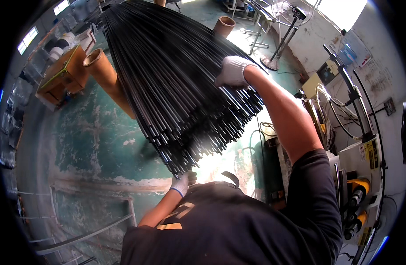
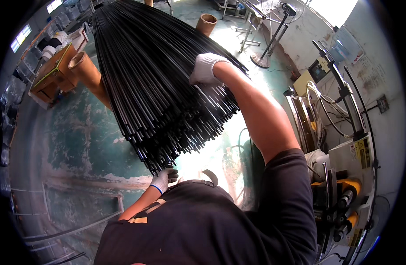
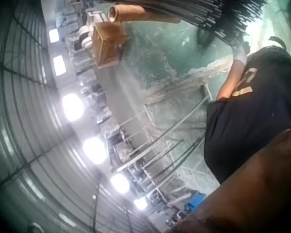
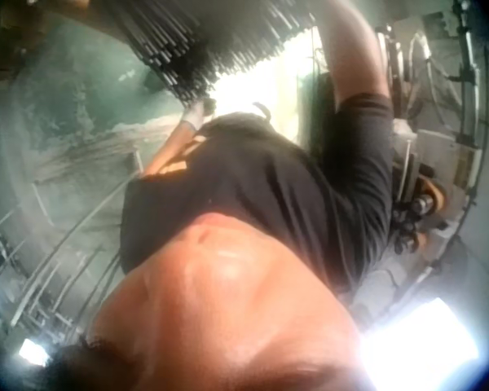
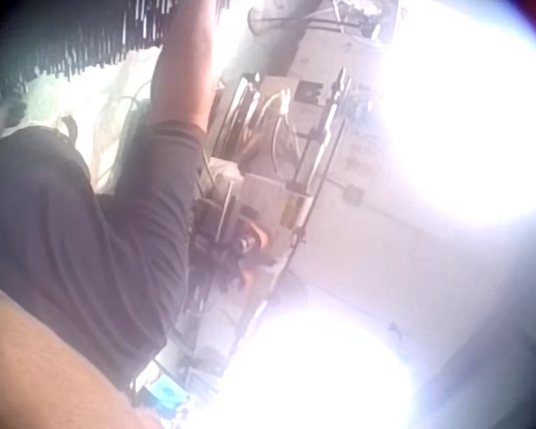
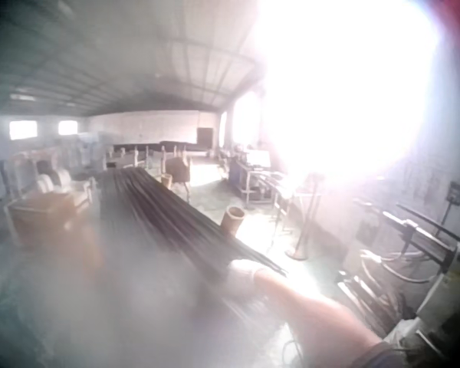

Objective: The person repeatedly picks up bundles of long black metal rods, feeds them into a bending machine, and collects the bent rods. The process is repeated multiple times throughout the clip.

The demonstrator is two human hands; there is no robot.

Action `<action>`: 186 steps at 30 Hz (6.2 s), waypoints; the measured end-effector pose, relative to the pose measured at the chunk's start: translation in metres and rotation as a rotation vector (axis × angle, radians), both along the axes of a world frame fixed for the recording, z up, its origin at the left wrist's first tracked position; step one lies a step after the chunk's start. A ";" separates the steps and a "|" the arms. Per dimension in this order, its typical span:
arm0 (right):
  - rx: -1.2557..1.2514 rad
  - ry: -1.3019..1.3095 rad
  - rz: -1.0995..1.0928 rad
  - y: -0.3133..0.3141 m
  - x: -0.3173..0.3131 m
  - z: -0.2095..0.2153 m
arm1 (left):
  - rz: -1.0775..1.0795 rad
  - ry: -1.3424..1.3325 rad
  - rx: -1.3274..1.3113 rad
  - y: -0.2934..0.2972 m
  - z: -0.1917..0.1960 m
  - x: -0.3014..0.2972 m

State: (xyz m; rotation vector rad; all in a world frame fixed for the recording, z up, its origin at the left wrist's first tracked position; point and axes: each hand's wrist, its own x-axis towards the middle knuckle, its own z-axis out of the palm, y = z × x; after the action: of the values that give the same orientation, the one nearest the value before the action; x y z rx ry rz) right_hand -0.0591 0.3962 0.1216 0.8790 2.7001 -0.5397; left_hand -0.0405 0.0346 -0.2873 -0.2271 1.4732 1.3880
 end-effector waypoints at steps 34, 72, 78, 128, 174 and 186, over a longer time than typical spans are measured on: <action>0.552 0.040 -0.816 -0.232 0.460 -0.094 | -0.617 -0.131 0.560 0.095 0.129 0.072; 0.504 2.780 -1.821 -0.212 0.890 -0.221 | -1.054 -0.460 1.180 0.548 0.285 0.403; 0.686 2.501 -2.325 -0.146 0.888 -0.206 | -1.093 -0.453 0.979 0.638 0.230 0.430; 0.568 2.096 -2.405 -0.135 0.890 -0.323 | -0.715 -0.463 0.606 0.729 0.114 0.524; -0.377 1.188 -2.785 -0.083 0.640 -0.459 | -0.422 -0.018 0.612 1.039 0.124 0.144; -0.351 0.811 -2.879 0.006 0.661 -0.433 | -0.371 0.148 0.599 1.051 0.145 0.136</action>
State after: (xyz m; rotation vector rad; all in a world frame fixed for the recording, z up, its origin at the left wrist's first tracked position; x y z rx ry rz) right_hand 0.6020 0.4026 -0.3113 -2.1406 0.5495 0.8175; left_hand 0.0958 1.0855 -0.1420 0.5121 1.0787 1.4846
